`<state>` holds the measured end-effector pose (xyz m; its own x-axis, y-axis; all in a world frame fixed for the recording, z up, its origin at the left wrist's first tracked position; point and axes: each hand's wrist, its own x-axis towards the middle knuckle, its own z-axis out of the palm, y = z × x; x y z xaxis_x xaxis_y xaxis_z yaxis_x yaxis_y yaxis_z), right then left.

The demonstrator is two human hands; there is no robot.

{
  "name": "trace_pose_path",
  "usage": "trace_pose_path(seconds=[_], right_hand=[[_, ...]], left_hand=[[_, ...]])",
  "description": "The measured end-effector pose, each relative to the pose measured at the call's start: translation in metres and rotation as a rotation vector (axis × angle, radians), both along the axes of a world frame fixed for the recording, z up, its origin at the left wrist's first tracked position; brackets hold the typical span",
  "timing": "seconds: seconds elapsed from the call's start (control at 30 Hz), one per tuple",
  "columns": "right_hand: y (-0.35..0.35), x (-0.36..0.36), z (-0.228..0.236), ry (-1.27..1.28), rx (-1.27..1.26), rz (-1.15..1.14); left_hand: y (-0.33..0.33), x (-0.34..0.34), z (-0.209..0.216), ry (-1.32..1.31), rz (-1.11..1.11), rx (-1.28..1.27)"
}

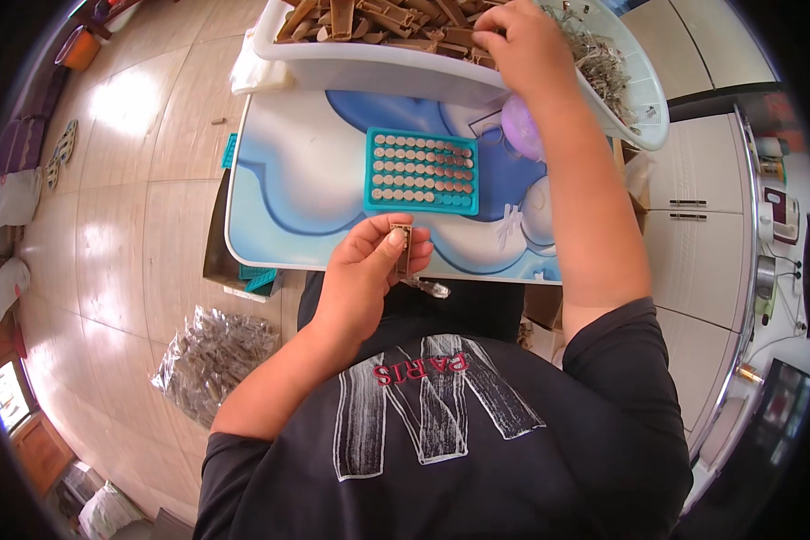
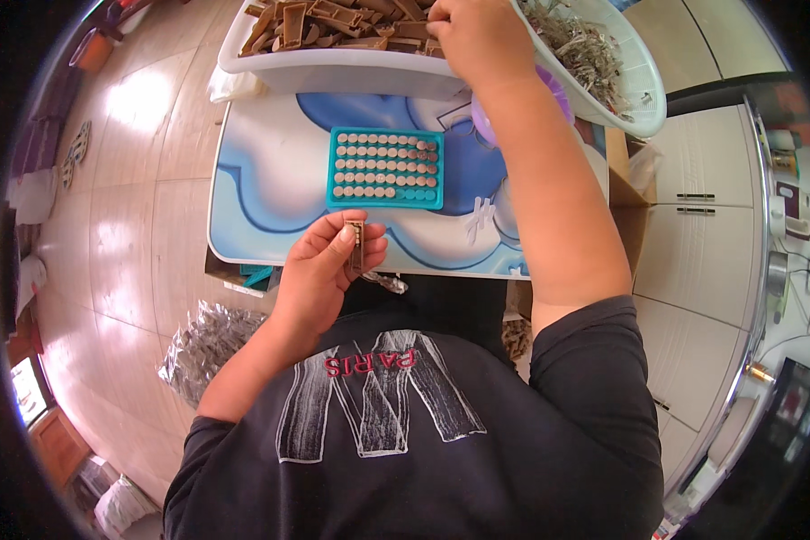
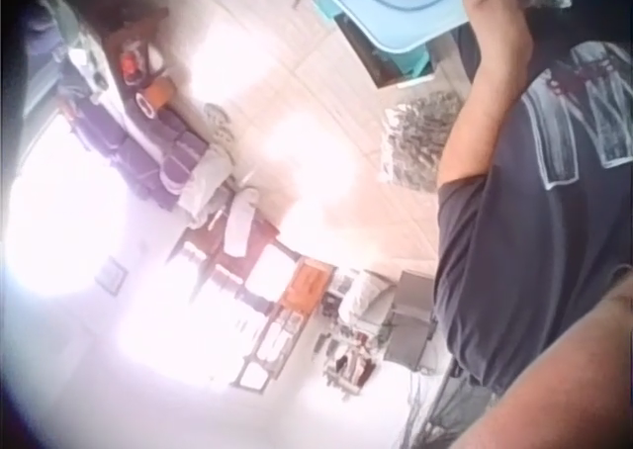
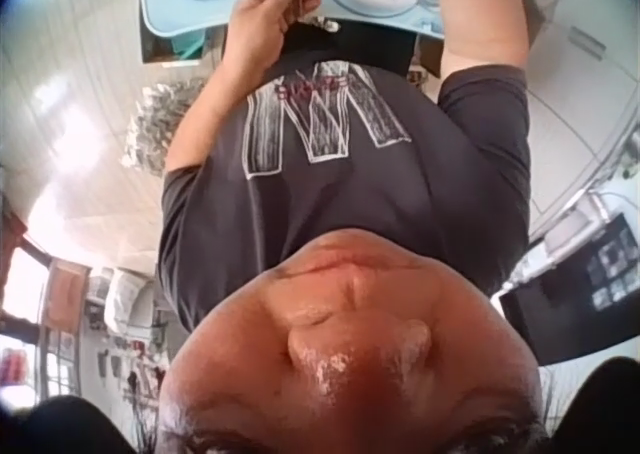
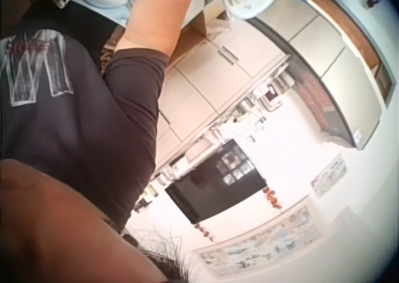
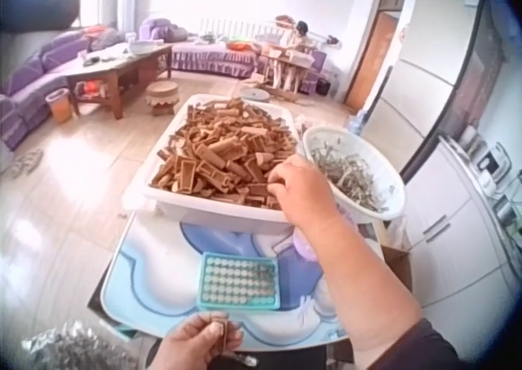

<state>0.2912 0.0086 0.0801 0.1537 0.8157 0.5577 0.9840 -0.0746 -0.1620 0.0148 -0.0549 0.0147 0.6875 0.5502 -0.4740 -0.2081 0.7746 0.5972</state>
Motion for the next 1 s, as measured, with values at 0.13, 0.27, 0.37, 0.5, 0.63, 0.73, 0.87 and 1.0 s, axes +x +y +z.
trace_pose_path(seconds=[0.13,0.27,0.37,0.5,0.63,0.73,0.87,1.0], right_hand=[[-0.025,-0.037,0.038,0.396,-0.042,-0.206],[-0.069,-0.029,0.023,0.504,-0.046,0.011],[-0.112,-0.054,0.02,0.433,-0.422,0.186],[-0.13,-0.079,0.009,0.447,-0.757,0.335],[-0.141,-0.086,-0.009,1.044,-0.766,0.231],[-0.153,-0.089,-0.026,1.448,-0.471,0.266],[-0.174,-0.11,-0.049,1.374,-0.235,0.446],[-0.181,-0.112,-0.057,1.378,-0.205,0.417]], left_hand=[[0.0,-0.006,0.001,-0.023,0.011,0.039],[-0.004,-0.009,0.008,-0.009,-0.001,0.198],[-0.006,-0.009,0.011,-0.031,-0.07,0.346],[-0.008,-0.005,0.019,-0.004,-0.348,0.44],[-0.008,-0.002,0.015,0.002,-0.529,0.32],[-0.005,-0.003,0.005,-0.386,-0.374,-0.195],[-0.011,0.003,-0.006,-0.539,-0.313,-0.423],[-0.015,0.006,-0.014,-0.554,-0.317,-0.518]])
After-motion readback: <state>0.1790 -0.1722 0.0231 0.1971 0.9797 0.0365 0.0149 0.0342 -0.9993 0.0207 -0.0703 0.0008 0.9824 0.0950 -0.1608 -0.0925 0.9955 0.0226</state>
